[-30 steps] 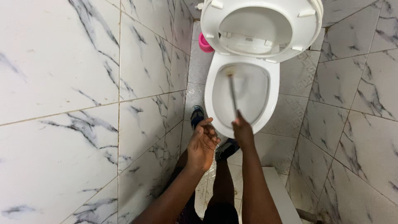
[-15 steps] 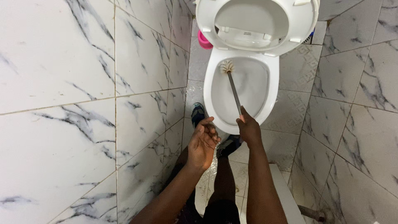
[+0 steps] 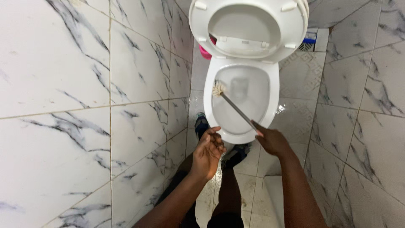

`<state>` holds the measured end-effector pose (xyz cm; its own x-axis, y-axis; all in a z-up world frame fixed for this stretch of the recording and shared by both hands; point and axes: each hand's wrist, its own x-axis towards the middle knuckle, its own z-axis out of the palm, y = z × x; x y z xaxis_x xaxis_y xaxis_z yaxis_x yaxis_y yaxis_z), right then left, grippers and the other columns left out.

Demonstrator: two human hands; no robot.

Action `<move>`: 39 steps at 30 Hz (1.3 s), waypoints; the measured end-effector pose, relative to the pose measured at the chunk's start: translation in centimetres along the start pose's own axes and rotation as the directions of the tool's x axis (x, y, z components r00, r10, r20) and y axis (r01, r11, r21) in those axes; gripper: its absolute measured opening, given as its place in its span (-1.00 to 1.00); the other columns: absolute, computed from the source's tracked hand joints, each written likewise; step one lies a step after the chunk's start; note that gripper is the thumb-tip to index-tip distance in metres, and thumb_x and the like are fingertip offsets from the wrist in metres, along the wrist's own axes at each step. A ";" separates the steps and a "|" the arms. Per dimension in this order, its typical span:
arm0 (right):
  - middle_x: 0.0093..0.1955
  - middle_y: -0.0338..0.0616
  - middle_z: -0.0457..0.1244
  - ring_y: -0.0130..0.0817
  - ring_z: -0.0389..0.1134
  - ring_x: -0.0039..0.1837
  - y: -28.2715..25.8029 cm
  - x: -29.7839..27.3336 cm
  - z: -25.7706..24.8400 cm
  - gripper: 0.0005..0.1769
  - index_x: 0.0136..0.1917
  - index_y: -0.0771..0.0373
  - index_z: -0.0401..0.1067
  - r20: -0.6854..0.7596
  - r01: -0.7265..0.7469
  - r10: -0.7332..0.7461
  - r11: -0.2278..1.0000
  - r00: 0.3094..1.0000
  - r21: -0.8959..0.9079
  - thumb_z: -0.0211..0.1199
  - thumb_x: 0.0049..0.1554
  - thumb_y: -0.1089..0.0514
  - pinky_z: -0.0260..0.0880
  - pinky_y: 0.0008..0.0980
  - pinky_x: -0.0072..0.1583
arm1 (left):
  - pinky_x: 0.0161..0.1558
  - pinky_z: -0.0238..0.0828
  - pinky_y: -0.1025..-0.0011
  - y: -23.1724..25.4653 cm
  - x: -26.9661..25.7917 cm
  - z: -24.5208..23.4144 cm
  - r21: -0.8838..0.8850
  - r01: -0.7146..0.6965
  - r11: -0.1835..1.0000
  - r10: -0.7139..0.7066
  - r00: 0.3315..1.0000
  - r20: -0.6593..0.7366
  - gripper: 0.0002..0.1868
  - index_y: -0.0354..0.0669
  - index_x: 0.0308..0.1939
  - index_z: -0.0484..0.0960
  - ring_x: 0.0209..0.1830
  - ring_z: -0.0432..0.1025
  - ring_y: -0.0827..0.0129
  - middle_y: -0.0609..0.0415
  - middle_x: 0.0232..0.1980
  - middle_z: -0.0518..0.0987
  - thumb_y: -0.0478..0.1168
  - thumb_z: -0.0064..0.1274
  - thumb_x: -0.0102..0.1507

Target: The person cleans a toilet bowl by scrubbing the inside of the bowl with a toilet brush while lifting and adjusting the toilet seat.

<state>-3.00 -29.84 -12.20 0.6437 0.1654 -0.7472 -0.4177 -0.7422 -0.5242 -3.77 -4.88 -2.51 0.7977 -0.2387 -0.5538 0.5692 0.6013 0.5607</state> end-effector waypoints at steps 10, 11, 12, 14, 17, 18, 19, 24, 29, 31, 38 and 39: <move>0.17 -0.02 0.41 -0.11 0.52 0.07 -1.4 -0.9 -3.3 -0.31 0.65 -0.47 -0.09 0.113 -0.076 0.109 0.961 0.988 -0.264 0.05 0.33 -0.16 0.49 -0.11 0.21 | -0.04 0.34 0.38 0.0 0.3 1.3 -0.005 0.016 1.000 -0.016 1.000 0.000 -0.53 -0.19 0.28 0.45 -0.19 0.35 0.44 0.15 -0.14 0.44 0.01 -0.10 0.40; 0.17 -0.03 0.41 -0.08 0.57 0.02 -1.0 -0.5 -3.7 -0.28 0.67 -0.49 -0.12 0.156 -0.146 0.186 0.961 0.970 -0.234 0.03 0.32 -0.15 0.52 -0.15 0.22 | -0.03 0.34 0.38 0.2 0.3 1.3 0.025 0.012 1.000 -0.013 1.000 0.027 -0.52 -0.20 0.29 0.45 -0.18 0.36 0.44 0.15 -0.14 0.44 0.01 -0.11 0.39; 0.17 -0.03 0.41 -0.08 0.57 0.02 -0.8 -0.4 -3.3 -0.28 0.67 -0.49 -0.12 0.157 -0.147 0.188 0.960 0.970 -0.239 0.03 0.32 -0.16 0.52 -0.15 0.22 | -0.03 0.34 0.38 0.2 0.1 1.3 0.020 0.011 1.000 -0.012 1.000 0.026 -0.52 -0.20 0.29 0.45 -0.18 0.36 0.44 0.15 -0.14 0.44 0.01 -0.11 0.39; 0.14 0.01 0.40 -0.10 0.47 0.10 -0.6 0.9 -2.4 -0.22 0.67 -0.38 -0.12 0.010 -0.029 0.033 0.967 0.999 -0.252 0.09 0.28 -0.10 0.47 -0.07 0.21 | -0.04 0.34 0.37 0.6 0.3 1.5 0.036 0.006 0.999 -0.006 1.000 0.009 -0.52 -0.18 0.29 0.45 -0.20 0.35 0.44 0.15 -0.16 0.44 0.01 -0.10 0.39; 0.09 0.15 0.38 -0.04 0.46 0.06 0.4 0.5 0.0 -0.12 0.69 -0.05 -0.15 -0.036 0.020 -0.029 0.973 0.999 -0.231 0.17 0.23 -0.09 0.47 -0.05 0.16 | -0.04 0.33 0.36 1.4 0.2 1.2 0.018 -0.033 0.999 0.033 0.999 -0.008 -0.52 -0.21 0.27 0.46 -0.20 0.36 0.44 0.17 -0.17 0.45 0.03 -0.11 0.41; 0.09 0.15 0.38 -0.04 0.46 0.06 0.5 0.4 0.4 -0.12 0.69 -0.05 -0.15 -0.039 0.022 -0.031 0.973 0.999 -0.231 0.17 0.23 -0.09 0.47 -0.05 0.16 | -0.04 0.33 0.36 1.7 0.5 1.1 0.019 -0.035 0.999 0.035 0.999 -0.005 -0.52 -0.21 0.27 0.46 -0.20 0.36 0.44 0.17 -0.17 0.45 0.03 -0.11 0.41; 0.08 0.10 0.40 -0.07 0.47 0.06 0.6 -0.2 1.0 -0.24 0.63 0.00 0.00 -0.021 -0.001 -0.004 0.969 1.000 -0.247 0.15 0.26 -0.10 0.48 -0.04 0.14 | -0.04 0.32 0.37 1.8 0.5 0.9 0.005 -0.041 0.999 0.041 0.999 -0.014 -0.54 -0.21 0.27 0.46 -0.19 0.35 0.44 0.17 -0.18 0.45 0.02 -0.11 0.42; 0.04 0.01 0.44 -0.14 0.50 0.04 0.3 -1.9 -1.3 -0.37 0.55 0.00 0.18 0.088 -0.010 0.046 0.929 0.995 -0.371 0.11 0.26 -0.11 0.52 -0.06 0.10 | -0.07 0.31 0.37 2.6 0.9 -0.2 -0.009 -0.074 0.997 0.074 0.996 -0.054 -0.56 -0.19 0.23 0.50 -0.20 0.36 0.41 0.17 -0.20 0.46 0.02 -0.11 0.42; 0.03 0.12 0.42 -0.05 0.47 0.00 -2.2 0.3 -1.0 -0.37 0.57 0.07 0.17 -0.099 -0.074 0.050 0.964 0.994 -0.255 0.14 0.29 -0.05 0.48 -0.02 0.10 | -0.07 0.31 0.37 2.5 0.8 -0.4 -0.016 -0.074 0.997 0.073 0.994 -0.086 -0.55 -0.18 0.24 0.51 -0.20 0.35 0.44 0.19 -0.20 0.45 0.02 -0.10 0.40; 0.05 0.07 0.42 -0.09 0.48 0.02 -1.2 -0.5 -1.0 -0.37 0.58 0.04 0.16 -0.044 -0.044 0.031 0.937 0.999 -0.348 0.12 0.29 -0.06 0.51 -0.06 0.09 | -0.07 0.31 0.37 2.4 0.7 -0.3 -0.014 -0.071 0.997 0.070 0.994 -0.089 -0.54 -0.19 0.24 0.50 -0.21 0.35 0.43 0.18 -0.20 0.44 0.02 -0.10 0.40; 0.04 -0.04 0.43 -0.08 0.46 0.06 1.8 0.2 -1.0 -0.35 0.59 -0.04 0.12 -0.012 0.047 -0.055 0.923 0.998 -0.382 0.13 0.27 -0.06 0.48 -0.04 0.11 | -0.05 0.31 0.36 1.9 0.9 0.3 -0.038 -0.054 0.998 0.050 0.994 -0.101 -0.52 -0.21 0.29 0.44 -0.17 0.35 0.47 0.18 -0.18 0.43 0.01 -0.11 0.40; 0.04 -0.04 0.43 -0.08 0.46 0.06 1.3 0.8 -0.9 -0.35 0.59 -0.04 0.12 -0.014 0.050 -0.060 0.921 0.998 -0.386 0.13 0.27 -0.06 0.48 -0.04 0.11 | -0.05 0.31 0.36 1.8 1.0 0.6 -0.040 -0.061 0.997 0.056 0.993 -0.100 -0.52 -0.21 0.29 0.44 -0.17 0.35 0.47 0.18 -0.18 0.43 0.01 -0.11 0.40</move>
<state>-2.40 -31.23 -13.13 0.6763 0.2007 -0.7088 -0.1048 -0.9261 -0.3623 -1.86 -4.48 -1.65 0.8047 -0.1271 -0.5799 0.5114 0.6444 0.5685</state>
